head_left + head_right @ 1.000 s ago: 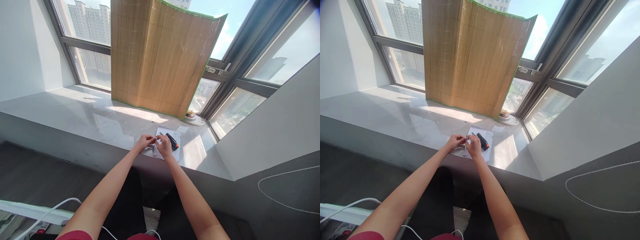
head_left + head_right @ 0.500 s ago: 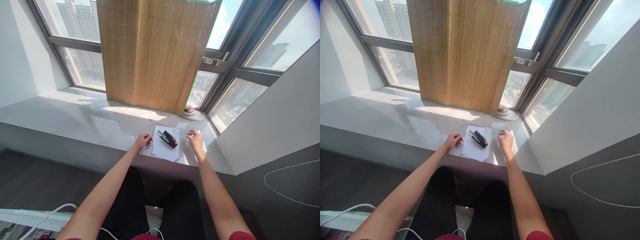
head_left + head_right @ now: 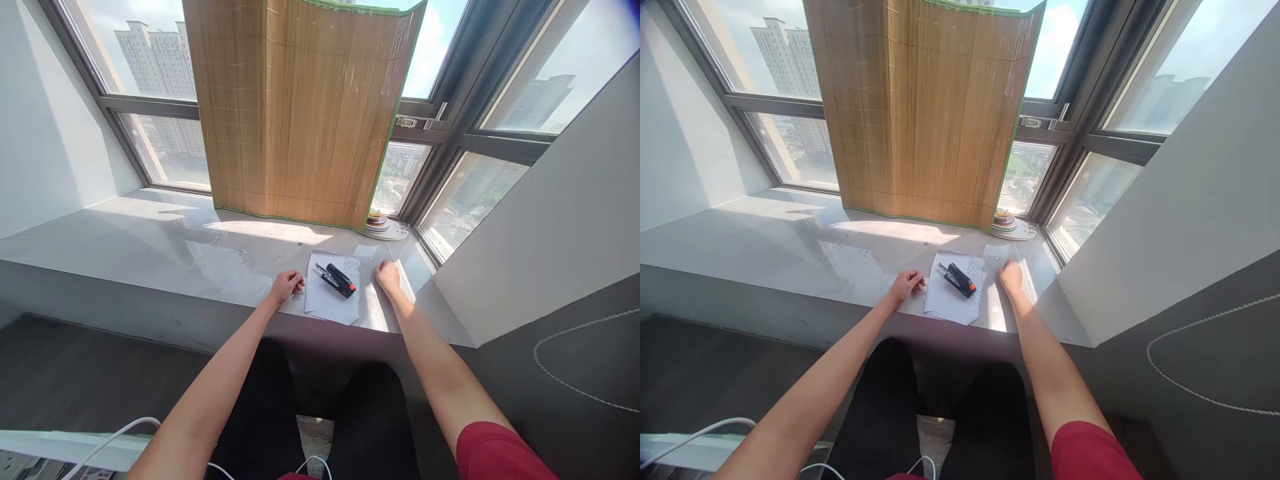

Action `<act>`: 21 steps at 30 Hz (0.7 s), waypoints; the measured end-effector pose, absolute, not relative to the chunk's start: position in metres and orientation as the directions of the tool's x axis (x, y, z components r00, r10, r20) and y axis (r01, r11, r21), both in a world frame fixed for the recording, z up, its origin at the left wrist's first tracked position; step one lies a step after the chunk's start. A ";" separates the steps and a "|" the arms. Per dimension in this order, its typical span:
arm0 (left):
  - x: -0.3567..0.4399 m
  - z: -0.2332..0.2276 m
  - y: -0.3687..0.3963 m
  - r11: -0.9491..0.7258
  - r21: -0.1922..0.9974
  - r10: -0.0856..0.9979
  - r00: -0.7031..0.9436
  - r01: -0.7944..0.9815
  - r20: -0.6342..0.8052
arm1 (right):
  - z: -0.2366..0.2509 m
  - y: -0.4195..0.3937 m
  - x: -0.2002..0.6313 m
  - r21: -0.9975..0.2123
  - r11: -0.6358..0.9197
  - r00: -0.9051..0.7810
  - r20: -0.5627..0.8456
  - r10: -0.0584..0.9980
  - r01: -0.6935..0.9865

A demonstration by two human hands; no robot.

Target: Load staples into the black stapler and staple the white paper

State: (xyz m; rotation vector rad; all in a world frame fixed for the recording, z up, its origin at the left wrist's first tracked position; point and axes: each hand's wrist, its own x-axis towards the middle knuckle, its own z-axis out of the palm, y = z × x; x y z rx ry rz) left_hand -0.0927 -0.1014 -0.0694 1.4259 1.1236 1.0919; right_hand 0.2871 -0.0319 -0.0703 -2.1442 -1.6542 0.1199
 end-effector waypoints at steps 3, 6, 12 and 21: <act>-0.090 -0.069 -0.102 -0.106 0.987 0.983 0.164 0.123 0.085 | -0.076 -0.052 0.286 -0.150 -0.109 0.133 0.159 0.978 0.983; -0.082 -0.070 -0.103 -0.099 0.976 0.988 0.134 0.195 0.074 | -0.076 -0.066 0.285 -0.073 -0.092 0.098 0.095 0.991 0.993; -0.068 -0.065 -0.088 0.080 0.906 0.996 0.002 0.415 -0.089 | -0.077 -0.075 0.287 -0.086 -0.079 0.084 0.055 0.995 0.993; -0.088 -0.056 0.008 -0.139 0.348 0.978 0.073 0.927 0.196 | -0.081 -0.075 0.282 -0.077 -0.078 0.086 0.104 0.991 0.994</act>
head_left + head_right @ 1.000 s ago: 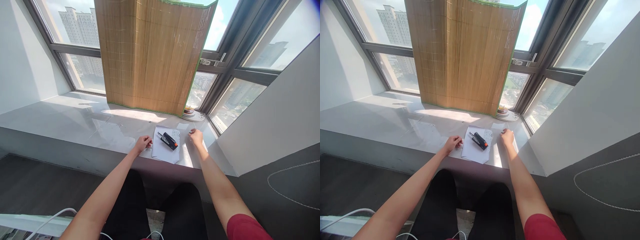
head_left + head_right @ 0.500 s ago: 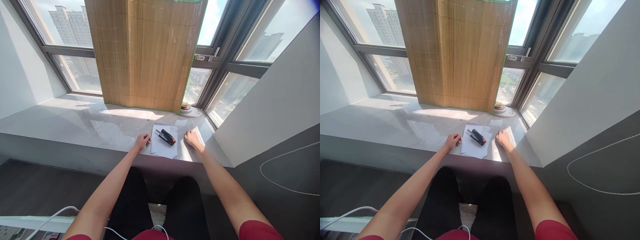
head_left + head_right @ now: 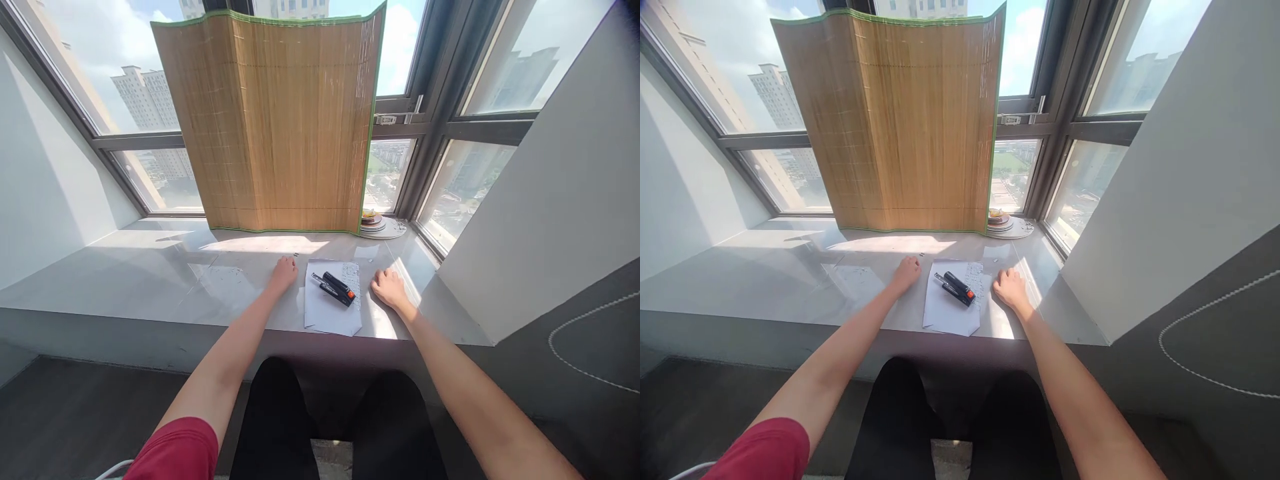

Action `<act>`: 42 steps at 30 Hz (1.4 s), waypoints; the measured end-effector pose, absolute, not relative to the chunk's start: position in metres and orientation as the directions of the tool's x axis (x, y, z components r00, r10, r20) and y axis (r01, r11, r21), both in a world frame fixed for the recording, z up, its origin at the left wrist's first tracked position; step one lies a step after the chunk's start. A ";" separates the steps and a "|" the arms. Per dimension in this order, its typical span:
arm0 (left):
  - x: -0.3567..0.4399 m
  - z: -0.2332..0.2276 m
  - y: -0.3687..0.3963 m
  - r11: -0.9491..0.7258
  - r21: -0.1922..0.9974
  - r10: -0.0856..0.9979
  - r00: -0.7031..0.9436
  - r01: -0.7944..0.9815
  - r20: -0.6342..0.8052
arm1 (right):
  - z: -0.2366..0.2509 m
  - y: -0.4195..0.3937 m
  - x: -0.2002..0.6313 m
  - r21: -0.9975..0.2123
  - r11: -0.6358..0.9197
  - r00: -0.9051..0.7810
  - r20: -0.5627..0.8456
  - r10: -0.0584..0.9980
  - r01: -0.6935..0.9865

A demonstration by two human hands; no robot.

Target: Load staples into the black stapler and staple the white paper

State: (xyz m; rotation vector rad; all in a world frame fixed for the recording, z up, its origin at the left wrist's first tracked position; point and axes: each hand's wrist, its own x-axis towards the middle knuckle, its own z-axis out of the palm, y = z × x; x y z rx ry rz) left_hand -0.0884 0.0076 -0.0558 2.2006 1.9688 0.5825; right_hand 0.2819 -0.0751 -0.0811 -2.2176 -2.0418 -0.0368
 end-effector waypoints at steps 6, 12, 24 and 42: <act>-0.084 -0.084 0.039 -0.278 0.315 0.941 0.191 0.907 0.281 | -0.076 -0.080 0.277 -0.094 -0.073 0.084 0.128 0.988 0.993; -0.084 -0.091 0.045 -0.301 0.269 0.945 0.249 0.915 0.210 | -0.070 -0.083 0.275 -0.125 -0.084 0.099 0.122 0.988 0.989; -0.080 -0.082 -0.002 -0.243 0.220 0.934 0.167 0.945 0.315 | -0.067 -0.086 0.272 -0.115 -0.090 0.106 0.149 0.983 0.989; -0.070 -0.075 -0.035 -0.448 0.340 0.861 0.297 0.827 0.413 | -0.071 -0.083 0.273 -0.158 -0.097 0.124 0.170 0.978 0.983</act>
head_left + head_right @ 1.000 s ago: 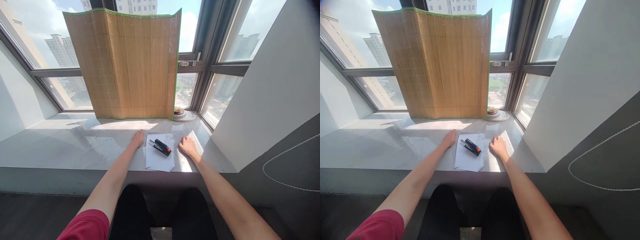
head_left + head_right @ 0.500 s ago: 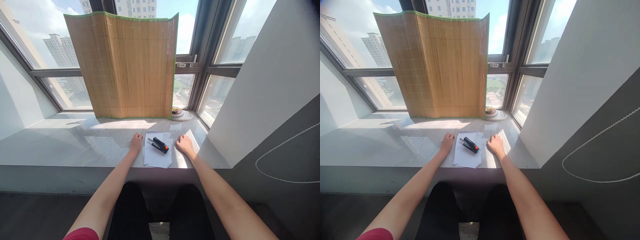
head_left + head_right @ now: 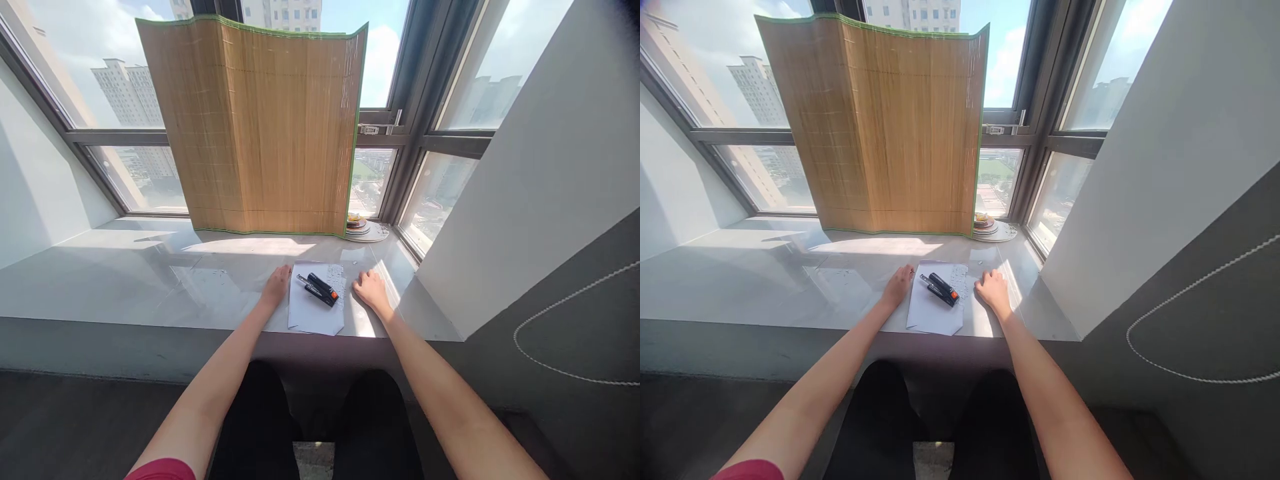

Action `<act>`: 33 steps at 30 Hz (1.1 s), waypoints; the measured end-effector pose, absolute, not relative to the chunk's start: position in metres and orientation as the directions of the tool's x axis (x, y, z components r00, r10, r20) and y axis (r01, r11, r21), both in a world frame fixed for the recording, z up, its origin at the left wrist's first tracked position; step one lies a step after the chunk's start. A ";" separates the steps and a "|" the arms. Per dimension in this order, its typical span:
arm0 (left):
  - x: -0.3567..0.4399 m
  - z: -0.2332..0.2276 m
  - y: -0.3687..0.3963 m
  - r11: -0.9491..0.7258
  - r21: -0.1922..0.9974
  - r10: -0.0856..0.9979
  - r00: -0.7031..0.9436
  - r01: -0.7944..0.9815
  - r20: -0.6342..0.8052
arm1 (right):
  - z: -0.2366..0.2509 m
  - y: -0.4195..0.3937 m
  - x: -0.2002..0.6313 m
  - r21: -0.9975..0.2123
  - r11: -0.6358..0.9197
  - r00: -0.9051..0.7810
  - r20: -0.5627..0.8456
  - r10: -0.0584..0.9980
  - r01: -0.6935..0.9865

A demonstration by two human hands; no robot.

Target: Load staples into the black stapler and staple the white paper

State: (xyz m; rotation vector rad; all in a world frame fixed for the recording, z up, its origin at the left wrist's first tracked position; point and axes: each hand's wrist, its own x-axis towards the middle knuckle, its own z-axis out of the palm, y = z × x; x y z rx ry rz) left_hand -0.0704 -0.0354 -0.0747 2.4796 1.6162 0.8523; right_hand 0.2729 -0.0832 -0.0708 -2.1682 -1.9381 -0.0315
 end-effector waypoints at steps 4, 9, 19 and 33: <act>-0.071 -0.075 -0.031 -0.587 0.373 0.799 0.440 0.718 0.411 | -0.072 -0.083 0.272 -0.138 -0.103 0.127 0.180 0.975 0.985; -0.074 -0.077 -0.029 -0.670 0.373 0.734 0.496 0.642 0.464 | -0.074 -0.084 0.270 -0.106 -0.104 0.124 0.205 0.971 0.989; -0.080 -0.075 -0.037 -0.721 0.334 0.671 0.494 0.607 0.552 | -0.073 -0.086 0.268 -0.125 -0.098 0.126 0.237 0.963 0.987; -0.078 -0.081 -0.071 -0.732 0.425 0.656 0.383 0.532 0.651 | -0.082 -0.112 0.190 -0.517 0.442 -0.251 0.398 0.882 0.733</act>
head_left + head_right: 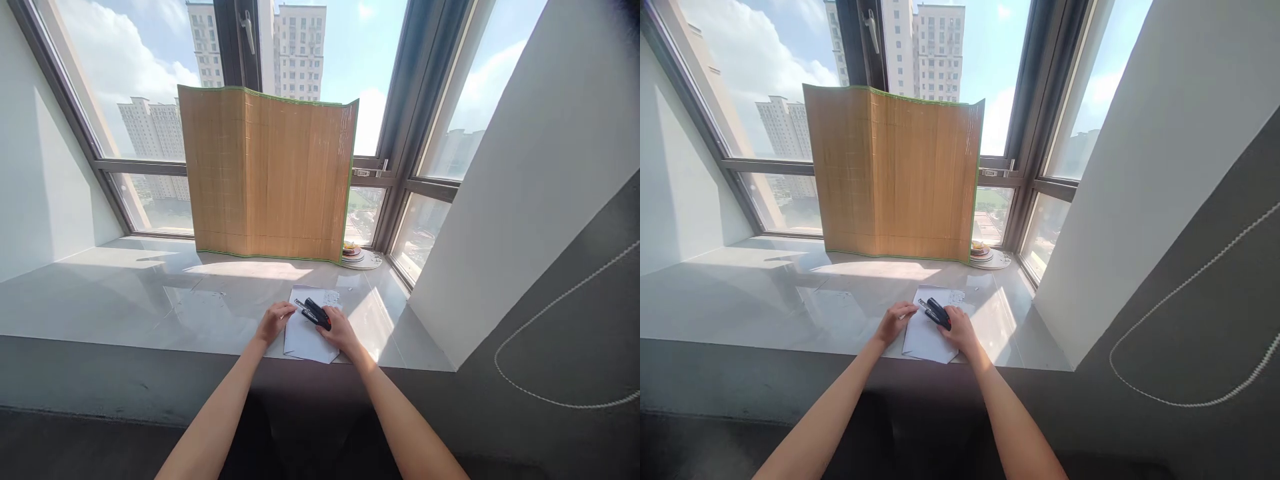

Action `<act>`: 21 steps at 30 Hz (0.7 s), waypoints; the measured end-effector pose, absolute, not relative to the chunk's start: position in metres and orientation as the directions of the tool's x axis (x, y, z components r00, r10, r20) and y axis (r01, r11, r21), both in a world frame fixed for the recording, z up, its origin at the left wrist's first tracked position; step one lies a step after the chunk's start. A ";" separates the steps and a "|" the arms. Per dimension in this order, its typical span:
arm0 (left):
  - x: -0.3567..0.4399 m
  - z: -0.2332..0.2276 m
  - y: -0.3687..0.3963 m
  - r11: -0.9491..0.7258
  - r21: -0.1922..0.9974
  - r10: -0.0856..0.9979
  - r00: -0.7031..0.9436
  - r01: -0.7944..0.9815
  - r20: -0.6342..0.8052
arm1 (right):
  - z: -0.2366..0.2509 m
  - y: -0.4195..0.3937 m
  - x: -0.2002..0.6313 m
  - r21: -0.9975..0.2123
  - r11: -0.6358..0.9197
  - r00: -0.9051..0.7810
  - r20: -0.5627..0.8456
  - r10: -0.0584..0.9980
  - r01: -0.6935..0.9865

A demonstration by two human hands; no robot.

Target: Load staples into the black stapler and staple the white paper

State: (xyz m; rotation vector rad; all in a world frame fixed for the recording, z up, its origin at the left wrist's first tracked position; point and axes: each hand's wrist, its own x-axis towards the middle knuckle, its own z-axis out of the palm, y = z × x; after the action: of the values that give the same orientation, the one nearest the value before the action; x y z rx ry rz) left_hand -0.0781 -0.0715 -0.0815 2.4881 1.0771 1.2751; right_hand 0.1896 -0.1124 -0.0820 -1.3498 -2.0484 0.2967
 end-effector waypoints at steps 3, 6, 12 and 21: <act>-0.078 -0.079 -0.072 -0.717 0.516 0.689 0.362 0.469 0.628 | -0.079 -0.118 0.190 -0.498 0.441 -0.268 0.382 0.885 0.747; -0.077 -0.078 -0.070 -0.709 0.582 0.705 0.370 0.398 0.605 | -0.075 -0.121 0.195 -0.533 0.460 -0.287 0.377 0.881 0.711; -0.078 -0.082 -0.065 -0.723 0.590 0.687 0.457 0.359 0.564 | -0.075 -0.121 0.198 -0.588 0.479 -0.305 0.375 0.876 0.652; -0.077 -0.078 -0.061 -0.751 0.494 0.660 0.518 0.437 0.545 | -0.082 -0.115 0.200 -0.592 0.489 -0.302 0.391 0.870 0.641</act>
State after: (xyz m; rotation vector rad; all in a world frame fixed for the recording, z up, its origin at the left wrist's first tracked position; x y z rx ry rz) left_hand -0.0766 -0.0614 -0.0779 2.4669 0.9186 1.0717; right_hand 0.2000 -0.1148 -0.0823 -1.2401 -2.0488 0.4272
